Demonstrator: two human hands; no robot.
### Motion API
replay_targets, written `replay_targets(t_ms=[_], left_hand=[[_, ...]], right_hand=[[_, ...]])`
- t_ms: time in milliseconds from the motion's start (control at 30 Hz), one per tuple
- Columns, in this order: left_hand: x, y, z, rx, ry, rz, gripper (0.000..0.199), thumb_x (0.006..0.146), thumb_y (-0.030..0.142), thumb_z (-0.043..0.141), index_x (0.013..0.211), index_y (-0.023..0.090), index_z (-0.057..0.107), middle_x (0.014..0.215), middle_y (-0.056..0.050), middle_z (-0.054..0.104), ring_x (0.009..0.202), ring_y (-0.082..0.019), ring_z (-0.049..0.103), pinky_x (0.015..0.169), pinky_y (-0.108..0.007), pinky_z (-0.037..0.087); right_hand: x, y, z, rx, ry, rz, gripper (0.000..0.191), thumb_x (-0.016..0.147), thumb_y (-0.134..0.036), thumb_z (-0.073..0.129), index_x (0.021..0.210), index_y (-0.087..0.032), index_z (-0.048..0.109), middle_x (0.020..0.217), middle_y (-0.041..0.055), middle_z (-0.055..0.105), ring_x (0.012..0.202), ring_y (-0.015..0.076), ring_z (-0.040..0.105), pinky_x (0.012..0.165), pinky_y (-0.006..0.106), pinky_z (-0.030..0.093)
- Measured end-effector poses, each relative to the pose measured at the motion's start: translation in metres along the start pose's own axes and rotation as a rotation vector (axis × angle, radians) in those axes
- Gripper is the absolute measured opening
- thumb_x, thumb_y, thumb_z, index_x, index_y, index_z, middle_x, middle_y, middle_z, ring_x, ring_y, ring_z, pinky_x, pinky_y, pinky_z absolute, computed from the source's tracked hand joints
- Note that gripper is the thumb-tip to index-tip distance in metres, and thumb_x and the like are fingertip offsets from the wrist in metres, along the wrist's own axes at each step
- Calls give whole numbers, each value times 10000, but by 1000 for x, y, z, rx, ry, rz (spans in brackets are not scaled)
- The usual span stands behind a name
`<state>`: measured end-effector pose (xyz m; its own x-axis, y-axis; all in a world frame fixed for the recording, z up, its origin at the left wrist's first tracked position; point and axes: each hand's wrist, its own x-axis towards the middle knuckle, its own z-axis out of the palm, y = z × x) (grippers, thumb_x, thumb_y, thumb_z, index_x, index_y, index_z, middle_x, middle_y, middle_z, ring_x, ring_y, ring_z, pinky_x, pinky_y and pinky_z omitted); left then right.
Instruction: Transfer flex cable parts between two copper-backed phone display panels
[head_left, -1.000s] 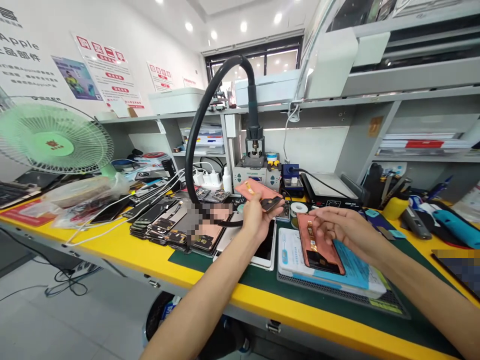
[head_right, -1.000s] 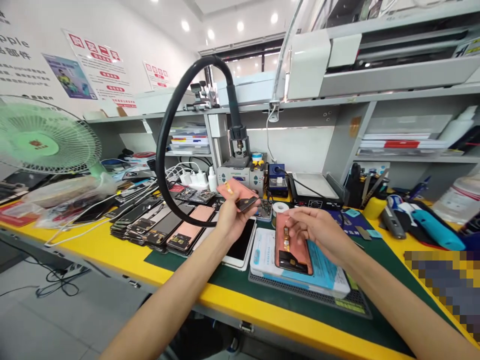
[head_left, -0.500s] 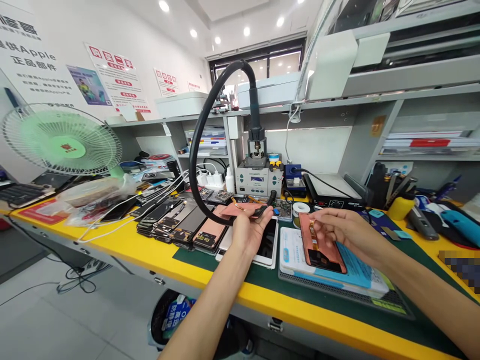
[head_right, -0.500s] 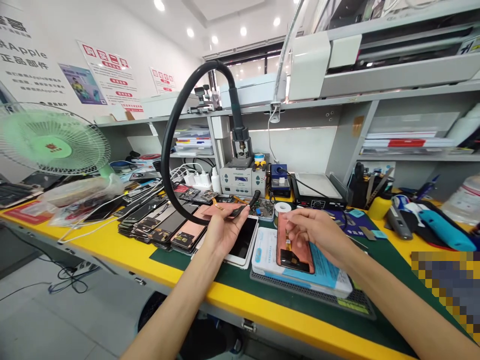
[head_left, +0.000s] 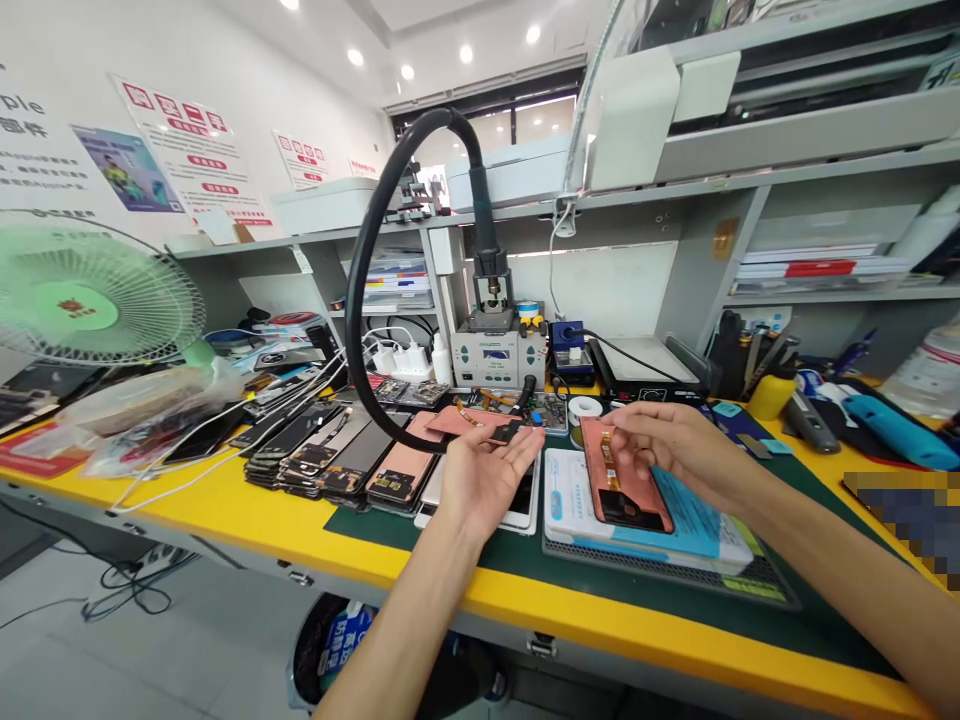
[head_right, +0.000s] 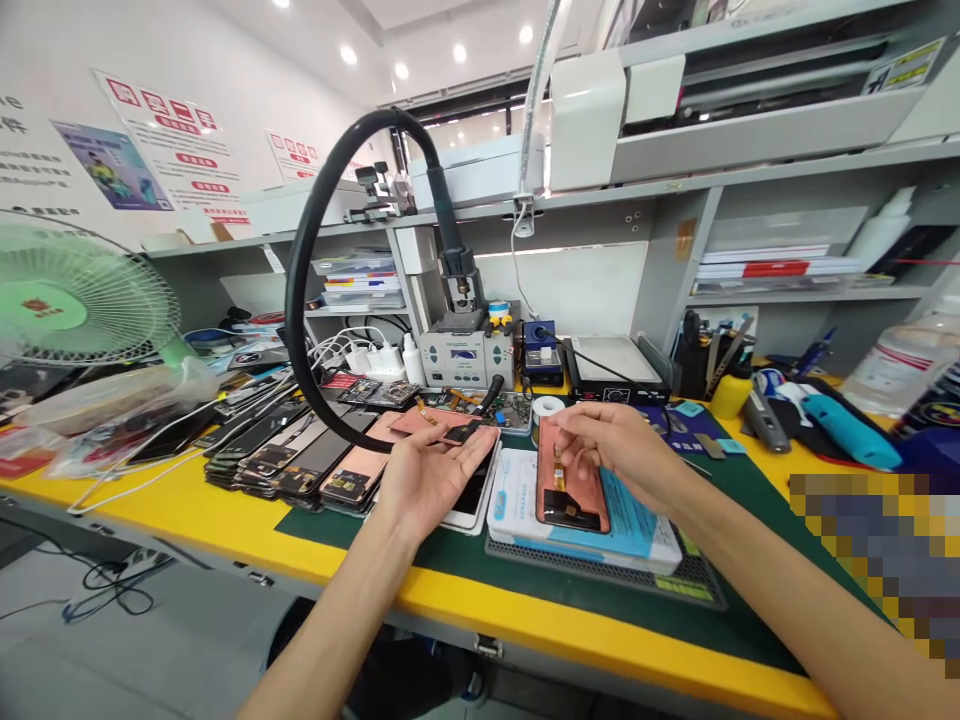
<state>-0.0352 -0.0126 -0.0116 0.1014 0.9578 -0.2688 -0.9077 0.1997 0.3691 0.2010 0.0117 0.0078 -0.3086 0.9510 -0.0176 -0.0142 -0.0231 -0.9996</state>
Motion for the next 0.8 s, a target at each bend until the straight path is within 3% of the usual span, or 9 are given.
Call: replay_targets(t_ms=[133, 333, 433, 533, 600, 700, 800], left_hand=[[-2, 7, -3, 37, -16, -56, 428, 849, 120, 531, 1235, -54, 470, 1269, -343, 550, 1194, -416, 606, 905, -443, 608], [-6, 16, -8, 160, -7, -164, 483, 882, 137, 516, 1323, -45, 445, 1229, -284, 618, 1067, -303, 692, 824, -342, 630], [-21, 18, -9, 229, -29, -252, 431, 894, 154, 518, 1287, -22, 495, 1166, -244, 657, 934, -231, 718, 762, -292, 625], [-38, 15, -1, 390, -103, -353, 356, 884, 198, 562, 1195, 25, 571, 933, -136, 701, 662, -148, 659, 565, -255, 577], [-42, 11, 9, 610, -197, -260, 330, 865, 216, 597, 1158, 66, 591, 882, -104, 692, 589, -132, 606, 462, -237, 507], [-31, 2, 28, 1082, -262, 8, 362, 829, 227, 642, 1168, 124, 569, 972, -110, 702, 541, -128, 573, 392, -229, 439], [-6, -4, 46, 1533, -315, 92, 356, 840, 264, 599, 1176, 158, 550, 984, -93, 704, 485, -130, 555, 360, -238, 399]], right_hand=[[4, -4, -9, 32, 75, -11, 241, 822, -320, 738, 930, -106, 717, 762, 83, 659, 584, 132, 598, 474, 216, 485], [10, -9, -19, 61, 178, -46, 156, 794, -235, 729, 874, -103, 710, 733, 78, 647, 575, 138, 595, 433, 215, 468], [13, -10, -23, -58, 231, -70, 150, 816, -258, 704, 783, -113, 687, 723, 76, 646, 559, 134, 581, 395, 204, 425], [16, -7, -28, -332, 307, -89, 209, 855, -296, 661, 752, -115, 684, 640, 65, 643, 462, 103, 509, 354, 191, 360], [18, -4, -31, -484, 338, -63, 183, 862, -292, 642, 829, -120, 696, 572, 42, 628, 405, 91, 461, 334, 187, 323], [20, 0, -33, -565, 329, 28, 251, 854, -277, 631, 1051, -124, 660, 549, 15, 635, 351, 102, 449, 307, 200, 305], [20, 2, -35, -582, 286, 91, 386, 843, -278, 631, 1184, -103, 585, 525, 5, 635, 289, 114, 424, 287, 223, 310]])
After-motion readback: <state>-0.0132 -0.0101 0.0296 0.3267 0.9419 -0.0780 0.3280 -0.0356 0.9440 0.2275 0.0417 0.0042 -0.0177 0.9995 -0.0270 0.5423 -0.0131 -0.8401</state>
